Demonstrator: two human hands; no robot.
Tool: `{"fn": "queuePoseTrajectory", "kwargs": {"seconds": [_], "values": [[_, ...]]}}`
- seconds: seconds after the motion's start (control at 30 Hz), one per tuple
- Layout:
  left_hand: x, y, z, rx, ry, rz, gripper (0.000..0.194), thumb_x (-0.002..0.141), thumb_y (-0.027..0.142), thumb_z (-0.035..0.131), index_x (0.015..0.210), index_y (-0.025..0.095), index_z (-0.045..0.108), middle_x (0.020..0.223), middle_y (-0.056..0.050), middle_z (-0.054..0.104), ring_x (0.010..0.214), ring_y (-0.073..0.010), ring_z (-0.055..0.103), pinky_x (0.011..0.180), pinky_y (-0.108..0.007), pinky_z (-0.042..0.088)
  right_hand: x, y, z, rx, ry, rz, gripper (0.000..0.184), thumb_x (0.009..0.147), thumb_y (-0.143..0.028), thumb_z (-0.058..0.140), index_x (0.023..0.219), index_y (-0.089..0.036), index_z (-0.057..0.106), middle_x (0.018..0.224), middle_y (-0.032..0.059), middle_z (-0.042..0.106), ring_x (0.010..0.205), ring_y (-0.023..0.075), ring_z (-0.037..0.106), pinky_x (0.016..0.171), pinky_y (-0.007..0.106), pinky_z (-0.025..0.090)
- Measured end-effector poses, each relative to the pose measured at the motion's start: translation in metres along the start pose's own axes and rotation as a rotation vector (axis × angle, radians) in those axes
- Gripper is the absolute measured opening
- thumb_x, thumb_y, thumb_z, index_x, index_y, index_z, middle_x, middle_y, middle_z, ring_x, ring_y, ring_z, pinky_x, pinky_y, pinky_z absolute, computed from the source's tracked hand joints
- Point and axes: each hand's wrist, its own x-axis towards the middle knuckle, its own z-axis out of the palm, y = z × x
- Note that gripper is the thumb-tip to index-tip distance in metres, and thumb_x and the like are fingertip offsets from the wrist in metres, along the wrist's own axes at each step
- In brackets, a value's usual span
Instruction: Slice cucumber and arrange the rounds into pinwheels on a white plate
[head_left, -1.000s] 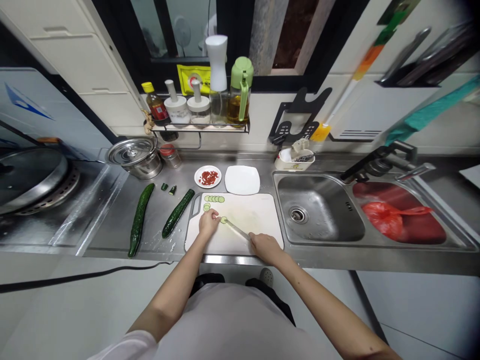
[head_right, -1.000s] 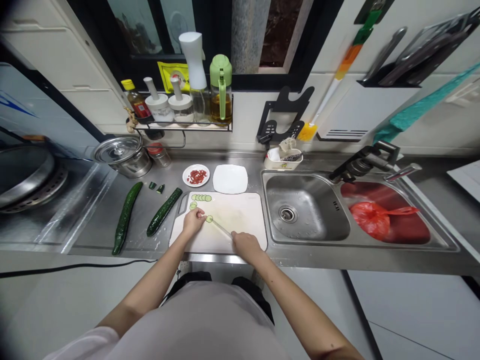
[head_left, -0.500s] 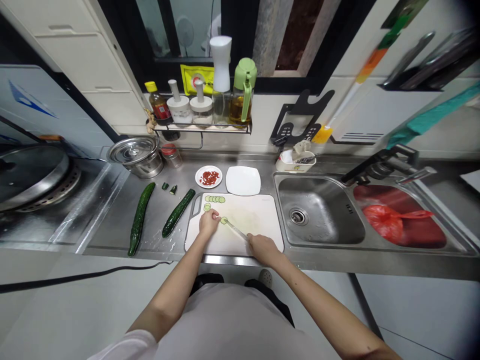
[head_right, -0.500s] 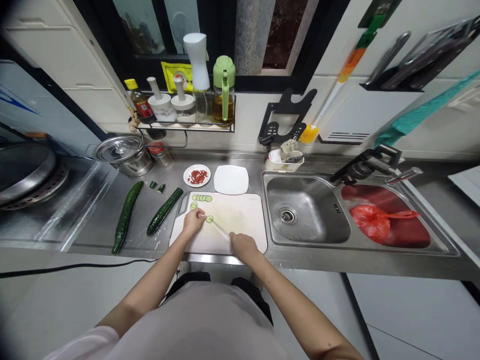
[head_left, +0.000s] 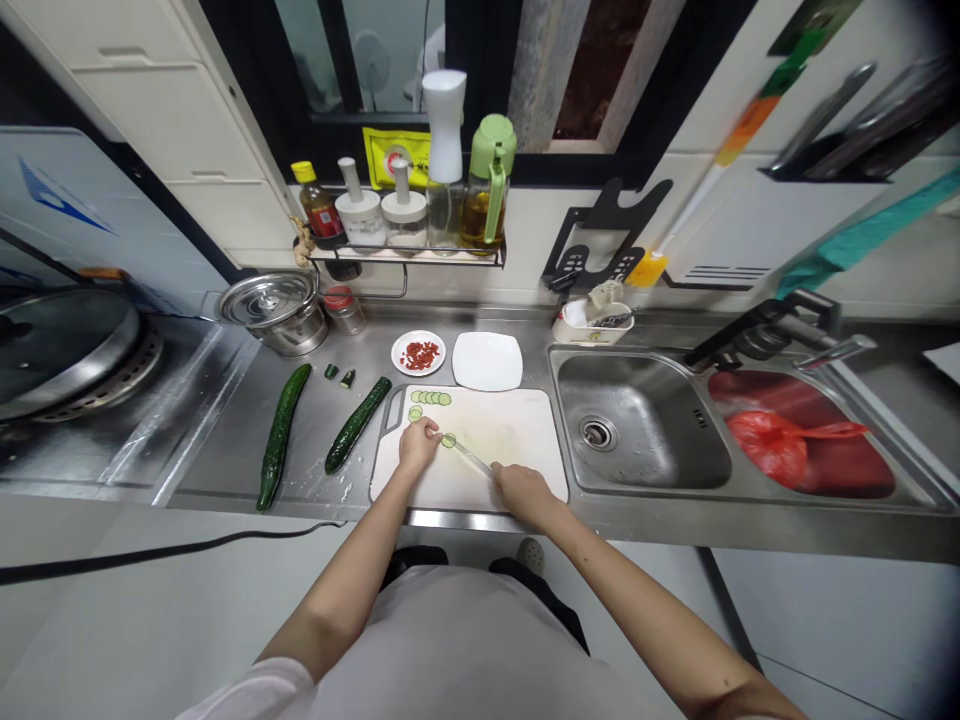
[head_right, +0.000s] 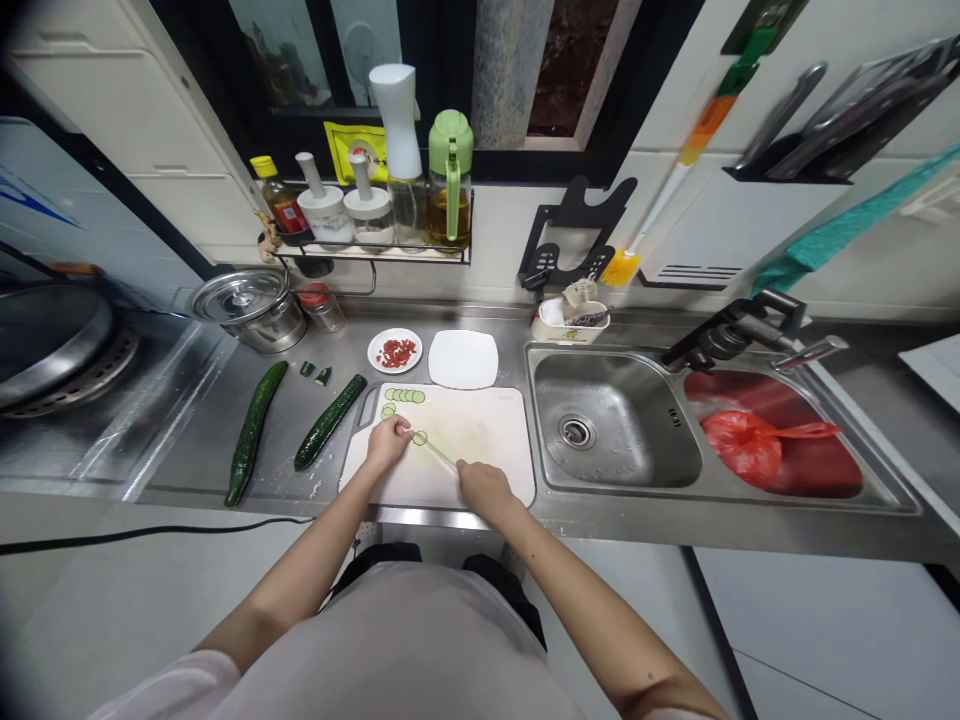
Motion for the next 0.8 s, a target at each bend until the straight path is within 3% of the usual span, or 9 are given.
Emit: {"fn": "queuePoseTrajectory", "kwargs": {"seconds": [0.8], "values": [[-0.002,0.002,-0.002,0.018,0.002,0.016,0.010,0.076,0.022,0.067,0.086,0.022,0.066,0.078,0.000,0.067,0.076,-0.0159,0.061,0.067,-0.025,0.040,-0.010,0.007,0.012,-0.001,-0.007,0.020,0.029,0.092,-0.013,0.037,0.114,-0.014,0.057,0.100,0.0168,0.069,0.100,0.0256,0.066,0.077,0.032,0.046]]}}
